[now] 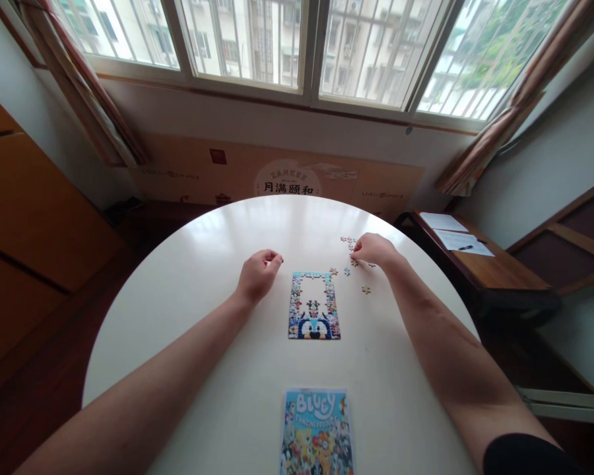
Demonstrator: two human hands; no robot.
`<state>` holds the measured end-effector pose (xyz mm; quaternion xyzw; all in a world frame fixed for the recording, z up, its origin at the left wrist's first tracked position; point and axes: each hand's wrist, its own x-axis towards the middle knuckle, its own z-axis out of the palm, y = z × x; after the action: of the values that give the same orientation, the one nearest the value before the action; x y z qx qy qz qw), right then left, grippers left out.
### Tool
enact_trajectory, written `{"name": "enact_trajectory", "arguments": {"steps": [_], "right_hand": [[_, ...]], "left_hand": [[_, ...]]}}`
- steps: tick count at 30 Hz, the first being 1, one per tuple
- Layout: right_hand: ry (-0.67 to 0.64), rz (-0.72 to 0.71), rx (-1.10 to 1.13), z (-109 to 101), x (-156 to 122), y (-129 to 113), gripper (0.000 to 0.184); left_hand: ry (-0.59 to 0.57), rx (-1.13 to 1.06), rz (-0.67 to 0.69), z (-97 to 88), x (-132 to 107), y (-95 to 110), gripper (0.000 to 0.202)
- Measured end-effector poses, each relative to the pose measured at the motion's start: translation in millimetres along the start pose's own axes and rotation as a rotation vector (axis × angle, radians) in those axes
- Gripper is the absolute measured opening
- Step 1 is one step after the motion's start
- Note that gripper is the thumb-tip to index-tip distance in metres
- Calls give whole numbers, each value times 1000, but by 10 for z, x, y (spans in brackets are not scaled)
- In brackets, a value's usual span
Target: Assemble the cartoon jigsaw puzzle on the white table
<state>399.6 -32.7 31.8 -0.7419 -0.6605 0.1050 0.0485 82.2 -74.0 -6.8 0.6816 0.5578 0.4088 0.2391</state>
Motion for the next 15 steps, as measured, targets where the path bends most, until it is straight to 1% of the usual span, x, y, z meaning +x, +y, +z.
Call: {"name": "enact_trajectory", "arguments": {"steps": [5,9,13,15], "right_hand": [[-32,-7,118,-6,7,40,14],[-70,-62,275,-142,-58,61,17],[-118,-152,479,-314,-217,-51,16],[-162,-204,609,-321,-320,-153,15]], "left_hand": [[-1,-6,-3,5,-2,0,33],[-3,-12,12,5,2,-12,32],[-13,12,42,12,4,-24,29],[-20,57,98,20,-1,-21,27]]}}
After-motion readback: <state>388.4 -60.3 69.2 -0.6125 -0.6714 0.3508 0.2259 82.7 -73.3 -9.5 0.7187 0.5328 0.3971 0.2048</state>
